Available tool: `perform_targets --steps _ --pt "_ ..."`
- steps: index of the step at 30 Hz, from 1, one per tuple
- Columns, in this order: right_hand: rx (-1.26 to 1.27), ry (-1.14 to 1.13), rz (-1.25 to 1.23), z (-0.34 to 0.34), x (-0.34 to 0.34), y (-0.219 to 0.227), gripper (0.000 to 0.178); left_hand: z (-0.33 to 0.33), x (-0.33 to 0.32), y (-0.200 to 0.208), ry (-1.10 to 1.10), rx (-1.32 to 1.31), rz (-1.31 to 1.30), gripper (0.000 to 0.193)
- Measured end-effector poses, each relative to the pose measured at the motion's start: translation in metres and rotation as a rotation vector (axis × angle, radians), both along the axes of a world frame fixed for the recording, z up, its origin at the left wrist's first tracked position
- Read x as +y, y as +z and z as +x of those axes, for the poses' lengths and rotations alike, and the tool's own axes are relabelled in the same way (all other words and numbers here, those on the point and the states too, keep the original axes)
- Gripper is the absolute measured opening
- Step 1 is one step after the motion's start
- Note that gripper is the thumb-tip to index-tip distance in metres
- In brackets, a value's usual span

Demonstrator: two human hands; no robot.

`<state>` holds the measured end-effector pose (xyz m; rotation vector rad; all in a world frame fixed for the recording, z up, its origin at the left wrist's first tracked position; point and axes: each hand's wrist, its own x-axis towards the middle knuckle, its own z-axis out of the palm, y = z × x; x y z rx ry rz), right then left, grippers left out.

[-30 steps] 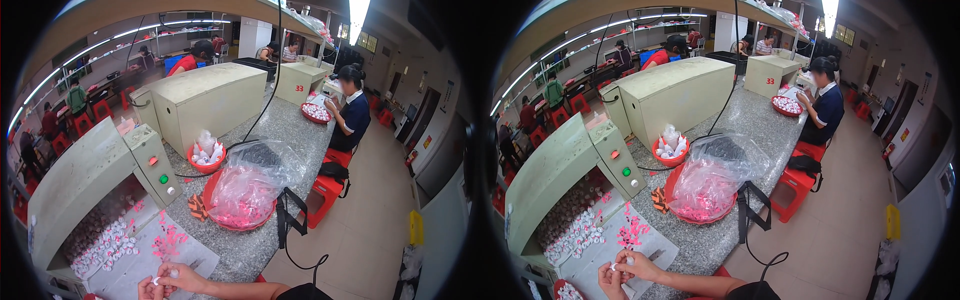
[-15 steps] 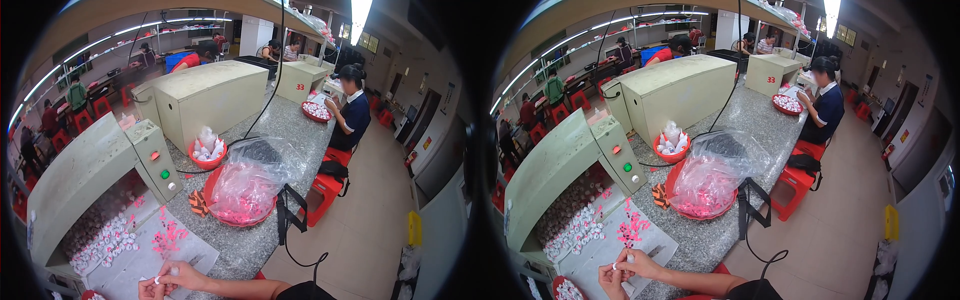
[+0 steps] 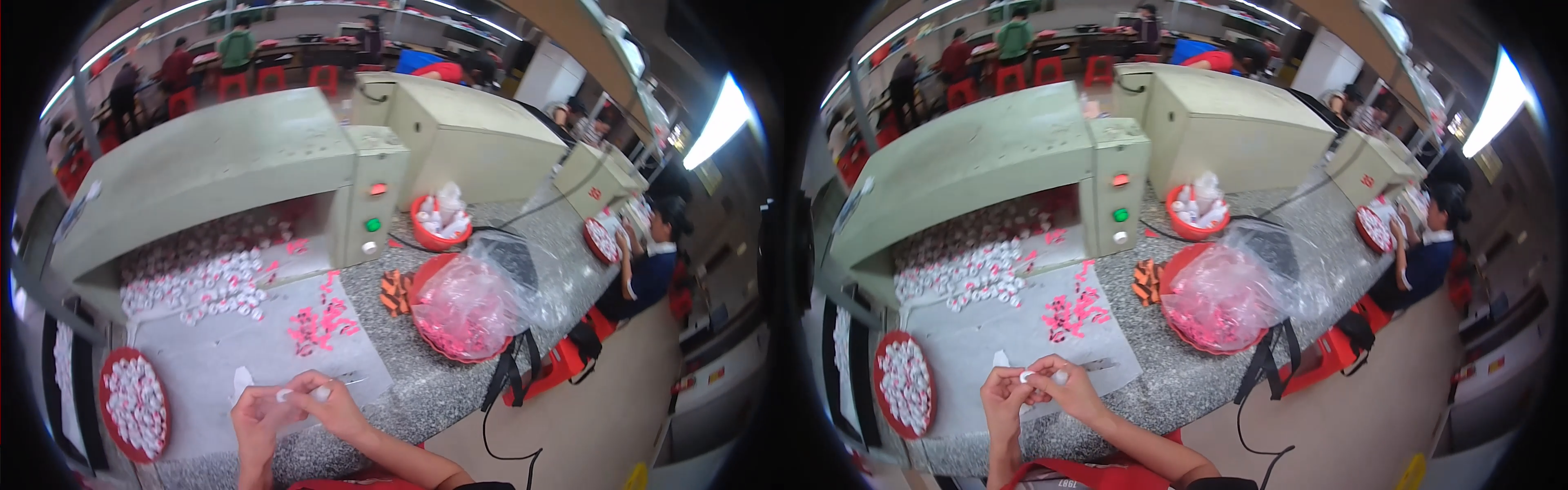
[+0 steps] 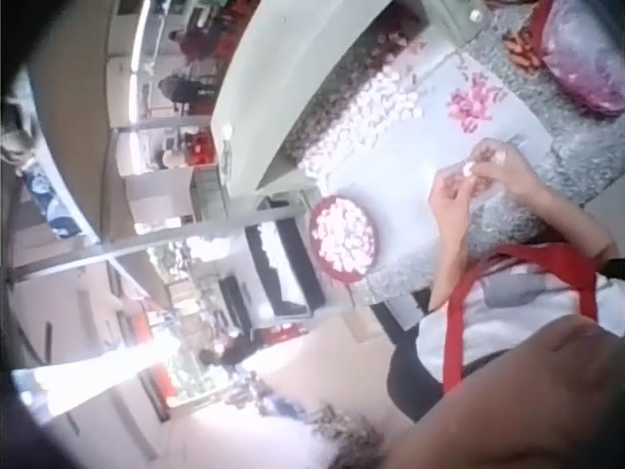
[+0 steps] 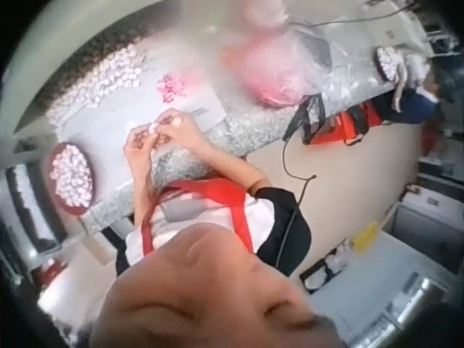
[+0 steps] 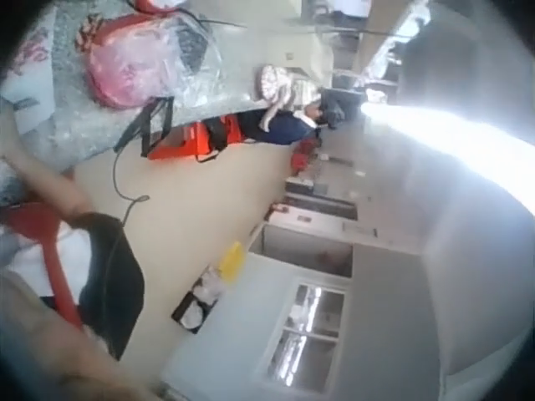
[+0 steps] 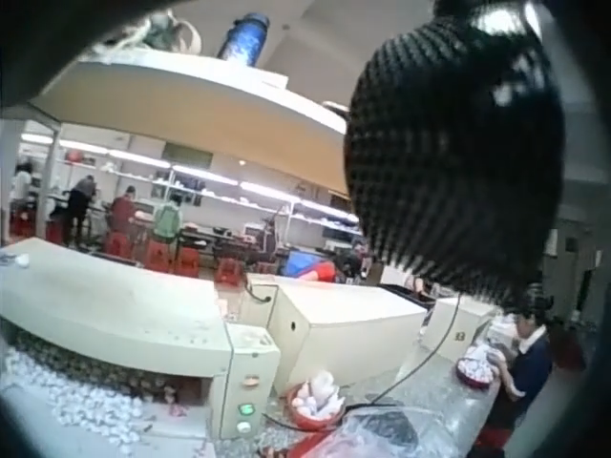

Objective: Applying adhesive or paint to small toy components at a factory workstation.

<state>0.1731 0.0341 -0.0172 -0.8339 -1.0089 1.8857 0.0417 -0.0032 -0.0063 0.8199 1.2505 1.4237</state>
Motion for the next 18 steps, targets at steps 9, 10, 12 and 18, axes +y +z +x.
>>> perform_targets --steps 9,10,12,18 --pt "-0.158 -0.066 0.005 -0.038 -0.005 -0.019 0.008 -0.035 -0.013 -0.017 -0.097 -0.179 -0.002 0.017" --pt "-0.165 -0.093 0.049 -0.047 -0.012 -0.02 0.009 -0.044 -0.023 -0.017 -0.026 -0.2 -0.031 0.017" --pt "-0.197 -0.055 0.096 -0.056 -0.017 -0.023 0.009 -0.069 -0.031 -0.015 0.003 -0.004 0.067 0.017" --pt "-0.134 -0.072 0.076 -0.044 -0.008 -0.039 0.015 -0.204 -0.046 -0.026 0.837 1.159 0.047 0.018"
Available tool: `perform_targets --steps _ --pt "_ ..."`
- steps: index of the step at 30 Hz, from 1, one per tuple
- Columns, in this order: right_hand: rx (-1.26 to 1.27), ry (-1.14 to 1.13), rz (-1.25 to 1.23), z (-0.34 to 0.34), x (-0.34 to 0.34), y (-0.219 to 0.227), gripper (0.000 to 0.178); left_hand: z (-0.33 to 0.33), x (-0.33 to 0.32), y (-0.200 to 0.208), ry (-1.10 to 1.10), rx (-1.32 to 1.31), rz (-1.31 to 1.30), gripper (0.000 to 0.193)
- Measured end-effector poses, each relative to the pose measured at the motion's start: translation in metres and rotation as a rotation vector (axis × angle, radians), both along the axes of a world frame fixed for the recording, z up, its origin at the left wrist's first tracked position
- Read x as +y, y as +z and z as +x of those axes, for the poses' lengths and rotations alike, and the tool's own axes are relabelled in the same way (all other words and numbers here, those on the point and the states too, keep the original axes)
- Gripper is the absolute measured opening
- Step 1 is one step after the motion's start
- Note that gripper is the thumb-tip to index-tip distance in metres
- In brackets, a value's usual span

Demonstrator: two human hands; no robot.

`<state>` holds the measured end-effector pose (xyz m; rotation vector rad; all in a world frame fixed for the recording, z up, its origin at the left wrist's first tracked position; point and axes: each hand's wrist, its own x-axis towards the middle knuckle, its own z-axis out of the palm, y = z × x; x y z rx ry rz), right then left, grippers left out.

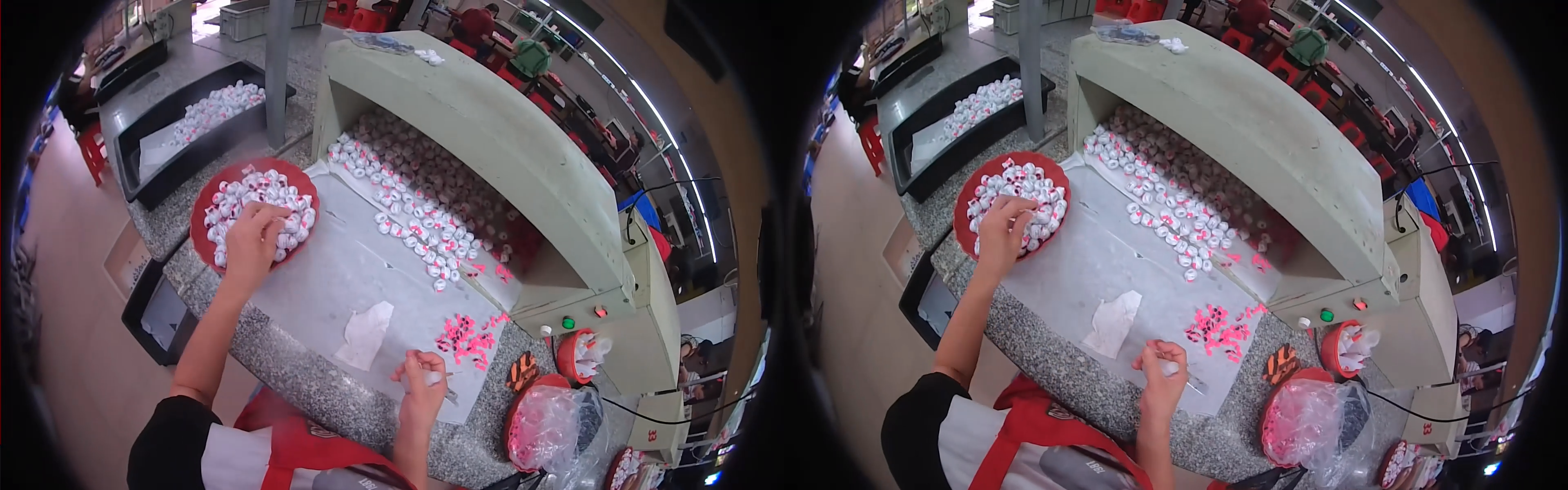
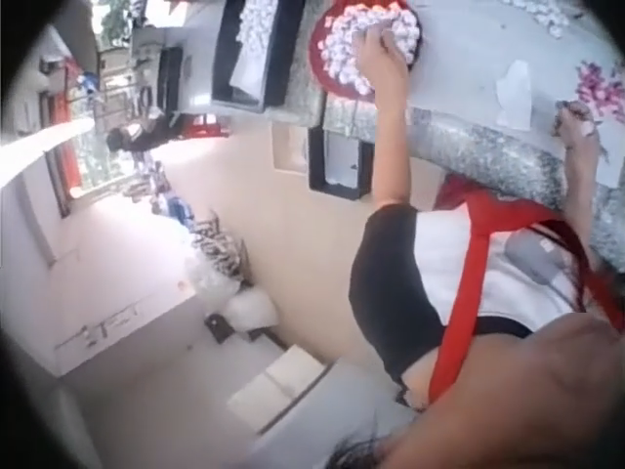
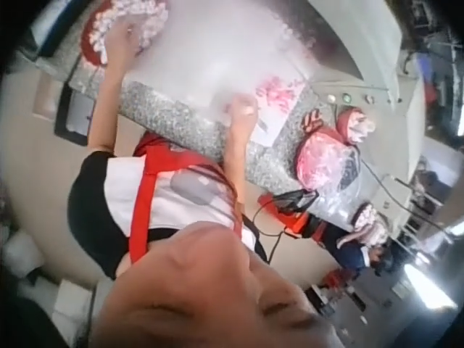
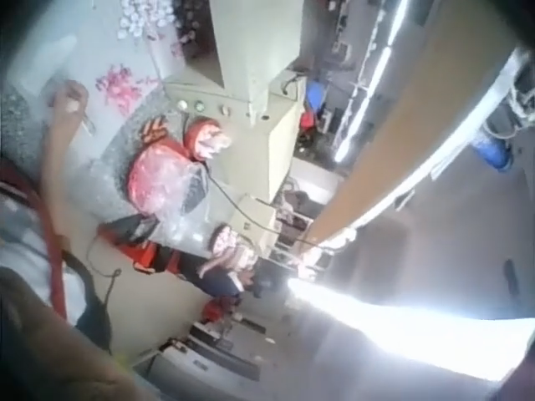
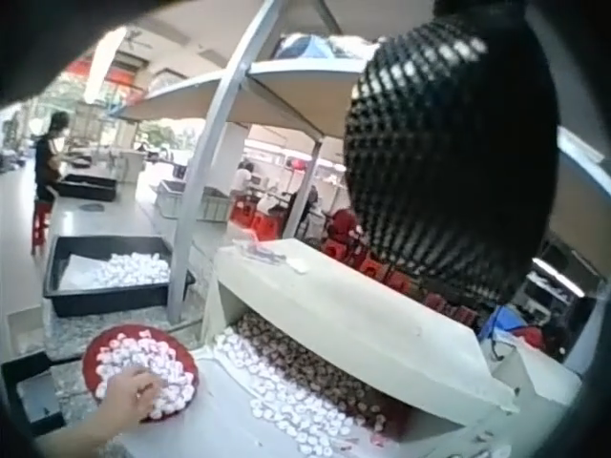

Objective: Applying adhesive or paint to small toy components at a factory workstation.

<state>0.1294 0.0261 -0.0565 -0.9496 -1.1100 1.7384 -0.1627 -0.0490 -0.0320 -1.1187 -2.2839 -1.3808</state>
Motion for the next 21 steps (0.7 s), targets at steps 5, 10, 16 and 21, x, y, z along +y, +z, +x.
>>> perform_targets --steps 5,10,16,21 --pt "-0.103 0.099 0.028 0.011 -0.012 0.01 0.031 0.008 0.057 -0.002 0.046 0.117 0.043 0.02" --pt "-0.095 0.162 0.07 0.02 -0.015 0.017 0.032 0.051 0.164 -0.059 -0.266 0.039 -0.212 0.022" --pt "-0.045 -0.064 -0.016 0.056 -0.003 0.019 0.032 0.02 0.174 -0.082 -0.147 -0.026 -0.211 0.021" --pt "0.013 -0.034 -0.077 0.063 0.014 0.016 0.028 0.031 0.17 -0.069 -0.198 0.04 -0.264 0.022"
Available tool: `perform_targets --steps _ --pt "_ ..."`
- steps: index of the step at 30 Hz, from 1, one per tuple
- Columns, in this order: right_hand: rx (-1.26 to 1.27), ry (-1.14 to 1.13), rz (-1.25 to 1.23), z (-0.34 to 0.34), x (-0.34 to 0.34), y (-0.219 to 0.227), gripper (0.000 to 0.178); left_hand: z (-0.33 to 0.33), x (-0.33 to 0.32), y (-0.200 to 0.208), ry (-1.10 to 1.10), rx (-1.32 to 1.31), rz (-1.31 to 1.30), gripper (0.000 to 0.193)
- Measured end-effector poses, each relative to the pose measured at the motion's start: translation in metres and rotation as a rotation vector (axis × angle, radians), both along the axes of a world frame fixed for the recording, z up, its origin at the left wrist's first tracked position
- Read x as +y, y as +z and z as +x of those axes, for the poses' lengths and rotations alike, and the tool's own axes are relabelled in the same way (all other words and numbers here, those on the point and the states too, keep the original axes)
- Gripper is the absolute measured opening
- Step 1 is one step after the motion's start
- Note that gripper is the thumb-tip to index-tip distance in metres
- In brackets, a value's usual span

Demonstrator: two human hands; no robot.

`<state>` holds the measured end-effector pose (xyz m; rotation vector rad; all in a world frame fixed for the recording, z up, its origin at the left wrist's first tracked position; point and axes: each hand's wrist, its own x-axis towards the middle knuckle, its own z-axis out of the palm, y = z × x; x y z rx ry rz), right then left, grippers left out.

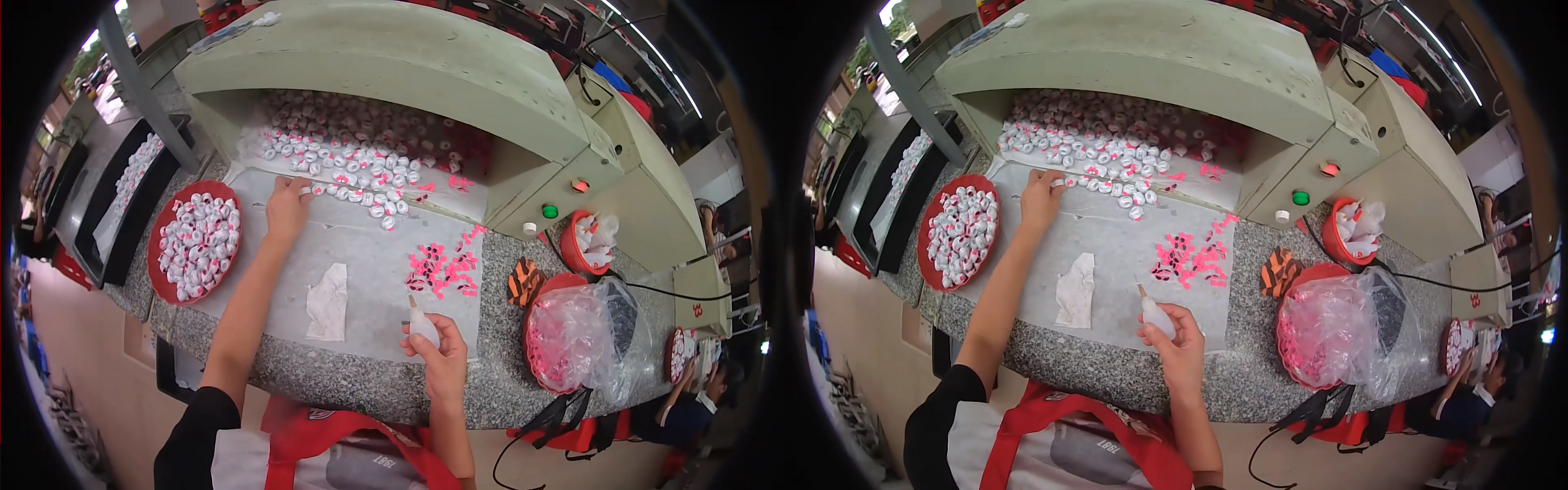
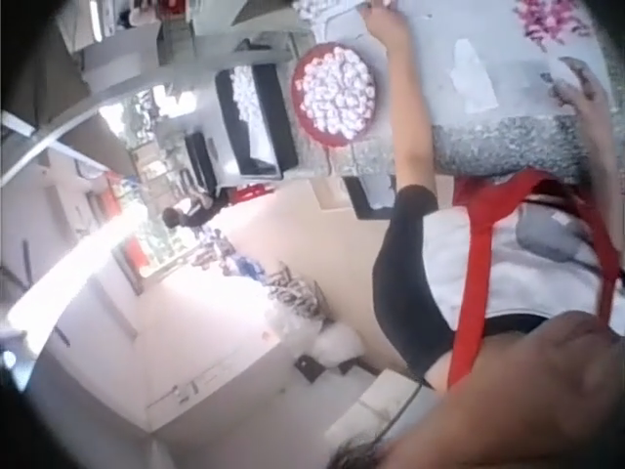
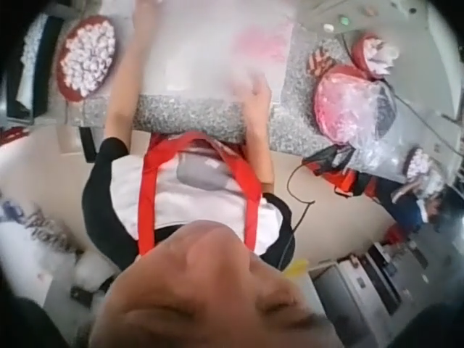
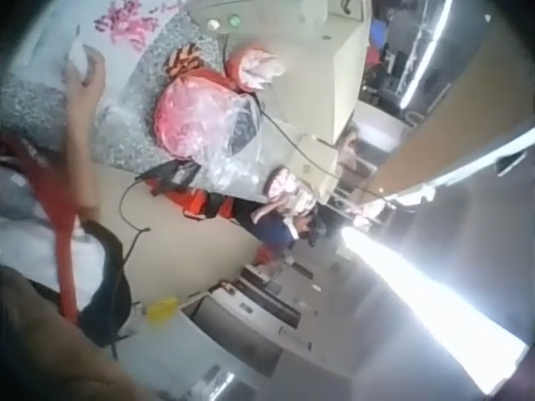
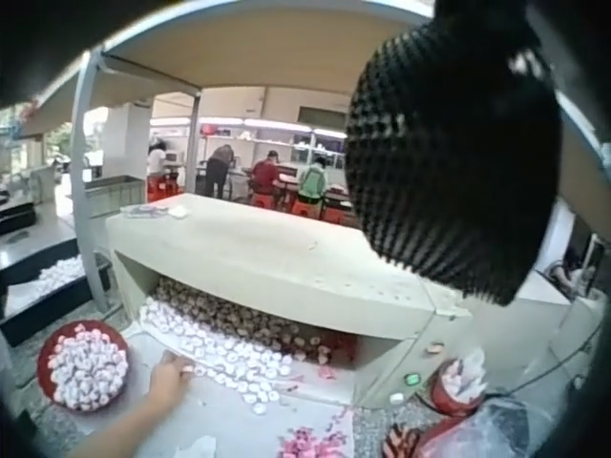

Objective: Applying adhesive or paint to small toy components at a factory workstation.

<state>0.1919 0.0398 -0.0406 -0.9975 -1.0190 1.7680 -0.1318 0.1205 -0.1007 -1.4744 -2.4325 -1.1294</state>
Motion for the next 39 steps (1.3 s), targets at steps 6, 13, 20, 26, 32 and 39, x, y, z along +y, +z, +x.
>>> perform_targets --steps 6,13,20,26,32,39 --pt "0.003 -0.077 0.029 0.011 0.004 0.003 0.026 0.02 -0.022 0.019 -0.134 -0.63 0.223 0.023" --pt "0.088 -0.263 0.153 0.026 0.023 0.023 0.03 0.11 -0.097 0.07 -0.735 -2.134 0.281 0.034" --pt "-0.15 -0.458 0.46 -0.009 -0.017 0.056 0.033 0.155 -0.102 0.097 -0.665 -1.472 0.071 0.037" --pt "-0.435 -0.379 0.758 -0.007 -0.032 0.055 0.028 0.165 -0.106 0.095 -0.673 -1.135 0.277 0.034" --pt "-0.448 -0.29 0.926 -0.01 -0.022 0.054 0.021 0.164 -0.109 0.095 -0.642 -1.13 0.317 0.031" --pt "-0.4 -0.306 1.002 -0.012 -0.017 0.052 0.021 0.164 -0.108 0.094 -0.647 -1.117 0.348 0.03"
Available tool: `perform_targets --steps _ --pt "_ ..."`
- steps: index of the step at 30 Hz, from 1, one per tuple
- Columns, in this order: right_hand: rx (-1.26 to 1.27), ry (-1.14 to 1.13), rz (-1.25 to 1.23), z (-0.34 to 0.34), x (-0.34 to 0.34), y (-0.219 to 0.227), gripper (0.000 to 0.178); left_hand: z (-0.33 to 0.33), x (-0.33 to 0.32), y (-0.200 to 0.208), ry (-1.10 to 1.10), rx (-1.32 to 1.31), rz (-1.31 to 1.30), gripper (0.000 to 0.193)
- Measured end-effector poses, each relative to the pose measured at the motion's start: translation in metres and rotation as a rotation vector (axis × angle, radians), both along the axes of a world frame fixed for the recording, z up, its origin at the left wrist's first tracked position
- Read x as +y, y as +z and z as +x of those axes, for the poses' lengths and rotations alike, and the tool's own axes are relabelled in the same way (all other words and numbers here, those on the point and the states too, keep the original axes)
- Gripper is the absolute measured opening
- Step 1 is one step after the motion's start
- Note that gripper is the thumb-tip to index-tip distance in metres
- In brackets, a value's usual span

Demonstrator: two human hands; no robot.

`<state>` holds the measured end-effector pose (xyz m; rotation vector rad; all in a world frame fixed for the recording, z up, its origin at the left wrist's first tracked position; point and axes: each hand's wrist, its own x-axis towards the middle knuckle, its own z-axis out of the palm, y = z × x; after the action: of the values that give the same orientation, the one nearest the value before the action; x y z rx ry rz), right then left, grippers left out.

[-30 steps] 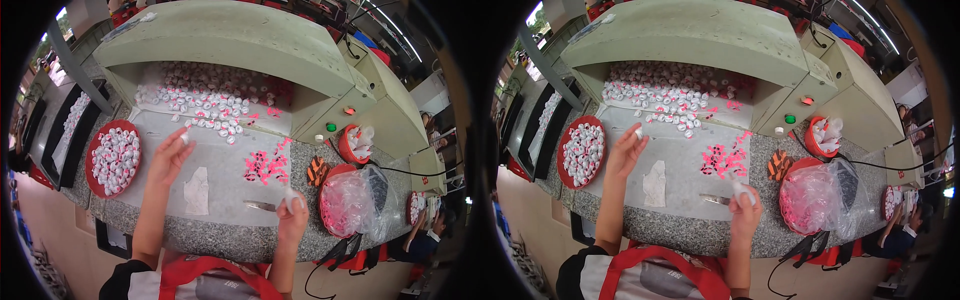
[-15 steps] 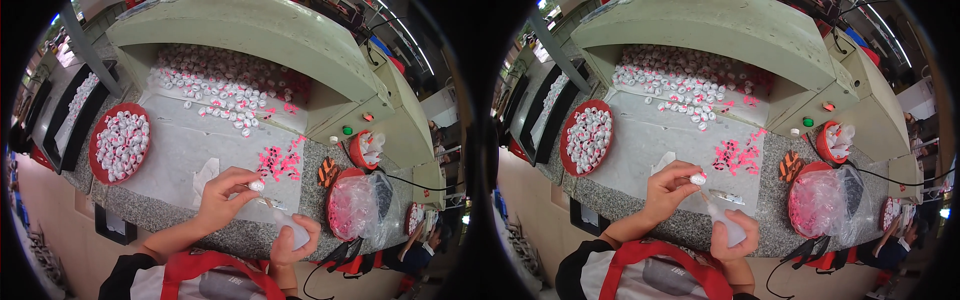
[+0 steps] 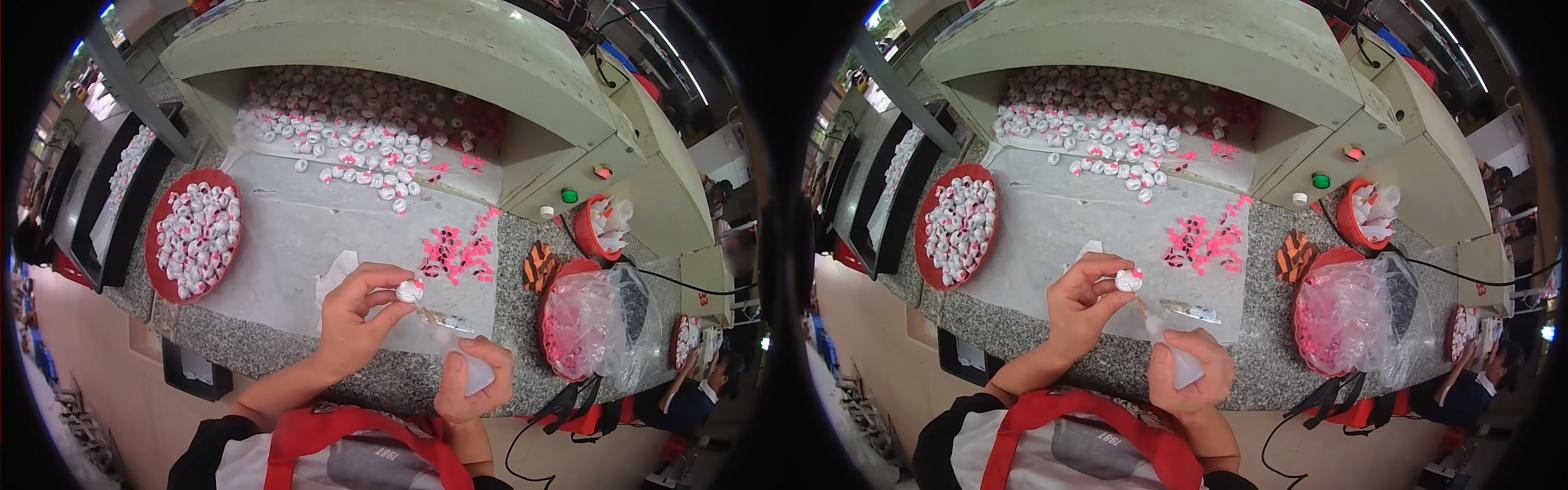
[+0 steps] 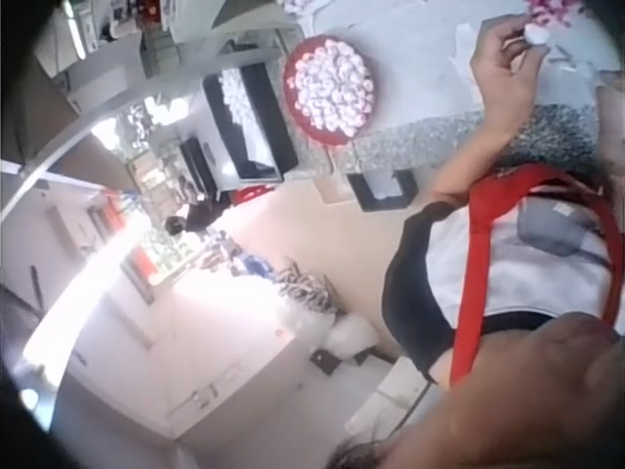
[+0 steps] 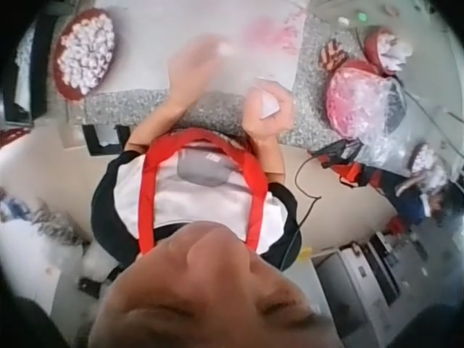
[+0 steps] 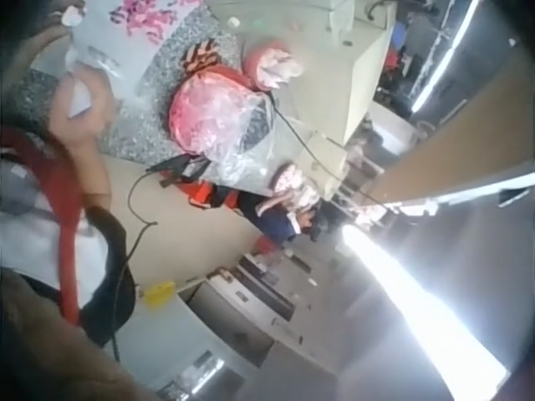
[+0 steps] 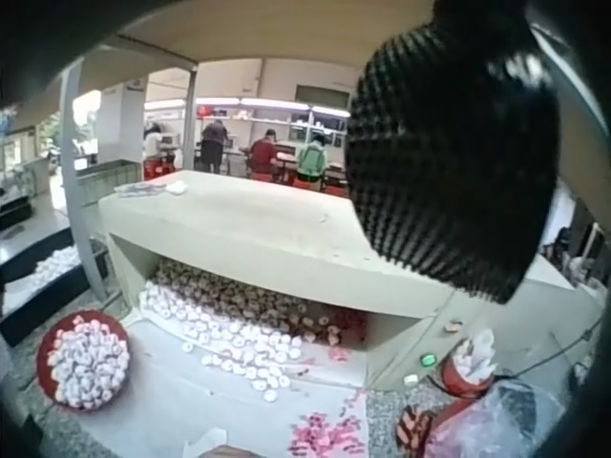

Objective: Applying adhesive or paint to small toy components at a factory workstation.

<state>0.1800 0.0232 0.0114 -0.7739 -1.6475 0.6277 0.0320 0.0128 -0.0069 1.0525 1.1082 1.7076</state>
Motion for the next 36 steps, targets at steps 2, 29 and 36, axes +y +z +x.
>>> perform_targets --steps 2,29,36 --pt "0.011 -0.017 -0.084 0.0 -0.006 -0.001 0.019 0.0 0.0 -0.001 -0.002 0.001 0.006 0.03" --pt "-0.092 -0.014 0.024 0.0 0.0 0.011 0.016 -0.001 -0.001 0.007 -0.031 -0.083 -0.024 0.028" --pt "-0.029 -0.006 -0.046 0.004 -0.008 0.008 0.017 -0.006 -0.003 0.013 -0.13 -0.256 -0.22 0.031"
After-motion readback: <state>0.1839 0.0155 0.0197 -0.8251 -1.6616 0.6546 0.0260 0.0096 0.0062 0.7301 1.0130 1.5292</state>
